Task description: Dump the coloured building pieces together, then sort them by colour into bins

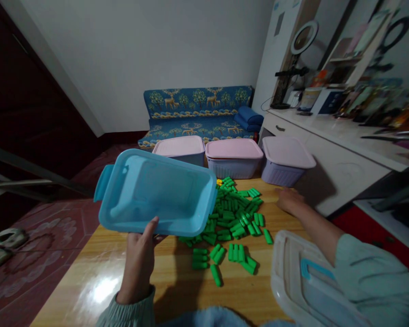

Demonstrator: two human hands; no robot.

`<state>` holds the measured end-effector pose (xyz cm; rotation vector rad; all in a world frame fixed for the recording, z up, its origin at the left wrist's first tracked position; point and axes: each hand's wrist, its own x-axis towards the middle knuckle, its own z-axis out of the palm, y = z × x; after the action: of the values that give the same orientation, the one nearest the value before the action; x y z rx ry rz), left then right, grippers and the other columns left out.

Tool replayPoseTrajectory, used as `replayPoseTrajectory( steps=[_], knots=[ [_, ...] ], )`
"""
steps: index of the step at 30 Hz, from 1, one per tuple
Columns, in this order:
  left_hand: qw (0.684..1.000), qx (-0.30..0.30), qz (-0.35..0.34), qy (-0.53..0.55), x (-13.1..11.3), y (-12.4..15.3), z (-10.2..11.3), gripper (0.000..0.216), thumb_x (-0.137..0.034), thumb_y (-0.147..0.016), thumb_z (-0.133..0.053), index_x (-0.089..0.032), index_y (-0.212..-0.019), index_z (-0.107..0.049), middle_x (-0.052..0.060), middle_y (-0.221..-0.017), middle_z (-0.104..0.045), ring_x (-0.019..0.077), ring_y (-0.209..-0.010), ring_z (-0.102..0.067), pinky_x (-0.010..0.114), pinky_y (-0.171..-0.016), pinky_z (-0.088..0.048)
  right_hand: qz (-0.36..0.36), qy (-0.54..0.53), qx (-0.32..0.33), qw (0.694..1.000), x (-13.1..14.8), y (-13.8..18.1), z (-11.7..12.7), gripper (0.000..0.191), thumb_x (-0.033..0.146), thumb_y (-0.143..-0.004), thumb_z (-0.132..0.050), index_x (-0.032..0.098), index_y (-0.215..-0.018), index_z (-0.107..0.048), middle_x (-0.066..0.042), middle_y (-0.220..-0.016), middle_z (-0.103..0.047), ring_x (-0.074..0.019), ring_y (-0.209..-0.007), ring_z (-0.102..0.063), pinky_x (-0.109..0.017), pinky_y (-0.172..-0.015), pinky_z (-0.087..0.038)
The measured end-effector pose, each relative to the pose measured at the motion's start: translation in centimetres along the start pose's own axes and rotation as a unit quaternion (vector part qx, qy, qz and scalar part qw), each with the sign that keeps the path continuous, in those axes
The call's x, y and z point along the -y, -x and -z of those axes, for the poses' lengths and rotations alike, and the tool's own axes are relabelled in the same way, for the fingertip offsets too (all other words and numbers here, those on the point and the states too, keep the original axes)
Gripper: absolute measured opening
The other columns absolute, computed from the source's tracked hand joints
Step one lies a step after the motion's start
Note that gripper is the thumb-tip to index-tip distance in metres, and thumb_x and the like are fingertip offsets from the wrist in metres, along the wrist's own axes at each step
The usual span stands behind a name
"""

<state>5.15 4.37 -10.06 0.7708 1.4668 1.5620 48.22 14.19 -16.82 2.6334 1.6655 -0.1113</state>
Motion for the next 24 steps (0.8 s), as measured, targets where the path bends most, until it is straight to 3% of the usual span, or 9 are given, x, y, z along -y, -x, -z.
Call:
replayPoseTrajectory(
  steps=[3, 8, 10, 13, 18, 20, 24],
  knots=[
    [1.000, 0.001, 0.011, -0.001, -0.5, 0.3, -0.1, 0.031, -0.029, -0.063, -0.074, -0.014, -0.088, -0.062, 0.009, -0.091, -0.067, 0.0185, -0.072, -0.068, 0.023, -0.055, -0.058, 0.000, -0.024, -0.002, 1.000, -0.2, -0.2, -0.4, 0.046, 0.007, -0.067, -0.061, 0.019, -0.110, -0.071, -0.018, -0.123, -0.063, -0.0302, -0.111, -0.062, -0.039, -0.087, -0.049],
    [1.000, -0.018, 0.020, -0.009, -0.8, 0.5, -0.3, 0.027, -0.029, -0.062, -0.074, -0.014, -0.082, -0.062, 0.007, -0.081, -0.064, 0.0166, -0.068, -0.065, 0.022, -0.051, -0.056, 0.028, -0.095, -0.017, 0.995, 1.3, -0.3, -0.3, 0.026, 0.014, -0.069, -0.063, 0.016, -0.093, -0.074, -0.011, -0.097, -0.072, -0.0228, -0.091, -0.067, -0.028, -0.077, -0.050],
    [1.000, -0.022, 0.022, -0.006, -0.8, 0.5, -0.3, 0.026, -0.028, -0.062, -0.074, -0.014, -0.081, -0.062, 0.006, -0.081, -0.064, 0.0153, -0.066, -0.064, 0.020, -0.050, -0.054, 0.046, -0.131, -0.028, 0.990, 2.6, -0.2, -0.2, 0.025, 0.017, -0.073, -0.062, 0.015, -0.095, -0.074, -0.009, -0.090, -0.073, -0.0215, -0.086, -0.068, -0.027, -0.073, -0.050],
    [1.000, -0.015, 0.023, -0.009, -0.5, 0.3, -0.1, 0.025, -0.027, -0.062, -0.073, -0.013, -0.080, -0.063, 0.007, -0.085, -0.065, 0.0139, -0.066, -0.063, 0.018, -0.050, -0.053, 0.095, -0.182, -0.043, 0.978, 5.7, 0.3, -0.2, 0.031, 0.018, -0.077, -0.059, 0.014, -0.106, -0.071, -0.008, -0.097, -0.073, -0.0195, -0.089, -0.068, -0.025, -0.073, -0.051],
    [1.000, -0.004, 0.016, -0.022, 0.0, -0.2, 0.5, 0.026, -0.028, -0.064, -0.072, -0.012, -0.081, -0.062, 0.007, -0.082, -0.065, 0.0145, -0.068, -0.064, 0.020, -0.055, -0.055, 0.218, -0.231, -0.029, 0.948, 10.5, 1.2, 0.0, 0.035, 0.030, -0.078, -0.067, 0.023, -0.112, -0.070, -0.002, -0.107, -0.072, -0.0173, -0.096, -0.067, -0.025, -0.082, -0.051],
    [0.999, 0.022, 0.001, -0.032, 0.1, -0.3, 0.8, 0.026, -0.029, -0.065, -0.072, -0.013, -0.084, -0.061, 0.006, -0.080, -0.066, 0.0163, -0.073, -0.066, 0.022, -0.060, -0.057, 0.211, -0.220, -0.036, 0.952, 10.6, 0.9, 0.2, 0.038, 0.035, -0.077, -0.069, 0.024, -0.113, -0.070, -0.005, -0.115, -0.069, -0.0200, -0.104, -0.064, -0.029, -0.090, -0.048],
    [0.997, 0.043, -0.028, -0.054, 0.5, -0.3, 1.1, 0.029, -0.031, -0.069, -0.070, -0.013, -0.090, -0.062, 0.006, -0.078, -0.067, 0.0186, -0.079, -0.069, 0.024, -0.063, -0.058, 0.112, -0.164, -0.050, 0.979, 7.9, -0.5, 0.3, 0.045, 0.038, -0.078, -0.067, 0.016, -0.118, -0.068, -0.017, -0.122, -0.064, -0.0311, -0.120, -0.055, -0.044, -0.103, -0.039]
  ],
)
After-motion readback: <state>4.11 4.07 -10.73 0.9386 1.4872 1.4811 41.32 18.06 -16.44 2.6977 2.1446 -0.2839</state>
